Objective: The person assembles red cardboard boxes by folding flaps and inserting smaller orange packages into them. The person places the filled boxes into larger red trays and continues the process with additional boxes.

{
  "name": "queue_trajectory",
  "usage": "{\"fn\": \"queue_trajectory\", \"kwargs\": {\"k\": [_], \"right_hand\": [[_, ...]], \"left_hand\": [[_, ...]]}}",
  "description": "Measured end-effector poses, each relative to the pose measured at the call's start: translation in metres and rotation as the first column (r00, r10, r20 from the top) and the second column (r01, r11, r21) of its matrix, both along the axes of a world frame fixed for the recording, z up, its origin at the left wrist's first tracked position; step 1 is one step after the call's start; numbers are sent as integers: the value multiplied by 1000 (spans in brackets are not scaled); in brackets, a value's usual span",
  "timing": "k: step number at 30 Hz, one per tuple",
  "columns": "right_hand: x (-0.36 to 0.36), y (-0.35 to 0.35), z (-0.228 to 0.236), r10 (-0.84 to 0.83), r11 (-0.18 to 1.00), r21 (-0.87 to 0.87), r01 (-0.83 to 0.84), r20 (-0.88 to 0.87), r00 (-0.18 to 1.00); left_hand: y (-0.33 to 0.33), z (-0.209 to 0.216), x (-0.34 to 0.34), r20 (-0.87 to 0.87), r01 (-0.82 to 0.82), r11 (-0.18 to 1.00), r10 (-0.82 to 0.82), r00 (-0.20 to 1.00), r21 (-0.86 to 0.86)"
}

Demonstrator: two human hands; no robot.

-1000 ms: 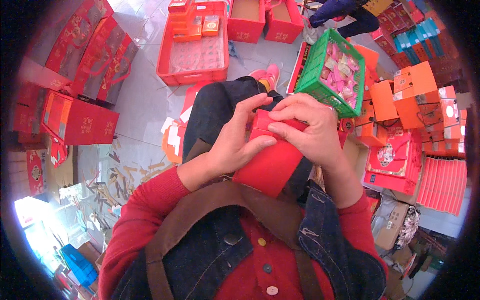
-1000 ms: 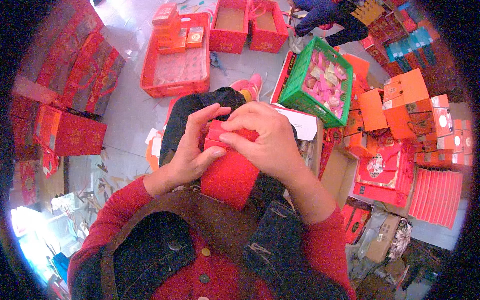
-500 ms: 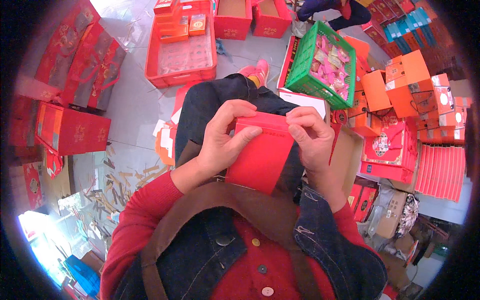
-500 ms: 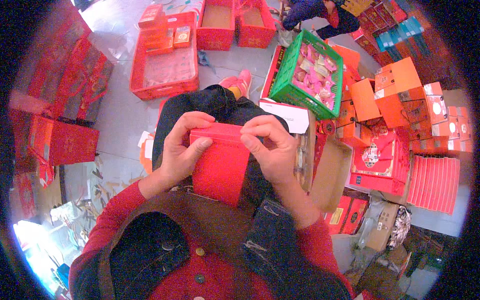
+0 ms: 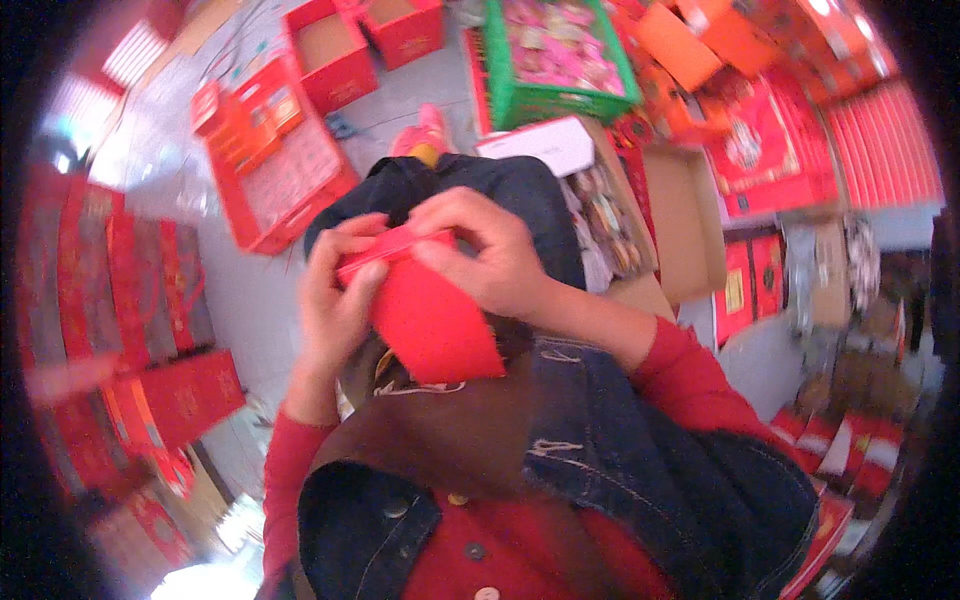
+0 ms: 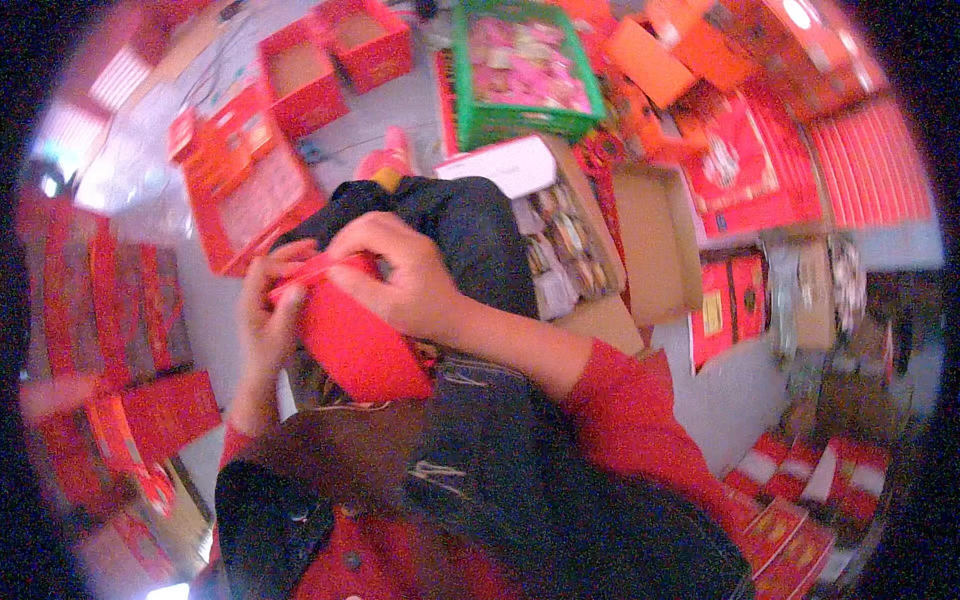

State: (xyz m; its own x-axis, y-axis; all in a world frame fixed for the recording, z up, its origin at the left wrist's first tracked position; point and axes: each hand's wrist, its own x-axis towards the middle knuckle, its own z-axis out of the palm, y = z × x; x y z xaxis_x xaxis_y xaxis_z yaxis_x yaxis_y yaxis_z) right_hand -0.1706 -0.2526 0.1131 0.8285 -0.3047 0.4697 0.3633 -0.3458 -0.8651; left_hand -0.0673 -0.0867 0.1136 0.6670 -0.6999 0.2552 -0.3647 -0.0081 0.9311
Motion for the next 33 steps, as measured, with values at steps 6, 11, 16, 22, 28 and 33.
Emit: {"fn": "queue_trajectory", "kwargs": {"k": [6, 11, 16, 22, 28, 33], "right_hand": [[0, -2, -5, -116, 993, -20, 118, 75, 990], [-44, -70, -65, -332, 884, 309, 352, -116, 936], [-160, -179, -240, -886, 435, -589, 681, -416, 206], [-203, -196, -307, -840, 489, -781, 388, -542, -33], [-208, -191, -296, -765, 579, -740, 341, -638, -85], [-229, -228, -264, -621, 719, -458, 522, -761, 187]], "left_hand": [[-32, 51, 24, 24, 420, 730, -512, 859, 540], [-42, 39, 30, -92, 477, 667, -526, 846, 573], [-45, 26, 29, -191, 506, 692, -483, 855, 515], [-45, 13, 45, -375, 558, 682, -418, 828, 472], [-36, 6, 63, -310, 396, 751, -264, 913, 528], [22, -26, 97, -617, -162, 965, 257, 744, 206]]}}
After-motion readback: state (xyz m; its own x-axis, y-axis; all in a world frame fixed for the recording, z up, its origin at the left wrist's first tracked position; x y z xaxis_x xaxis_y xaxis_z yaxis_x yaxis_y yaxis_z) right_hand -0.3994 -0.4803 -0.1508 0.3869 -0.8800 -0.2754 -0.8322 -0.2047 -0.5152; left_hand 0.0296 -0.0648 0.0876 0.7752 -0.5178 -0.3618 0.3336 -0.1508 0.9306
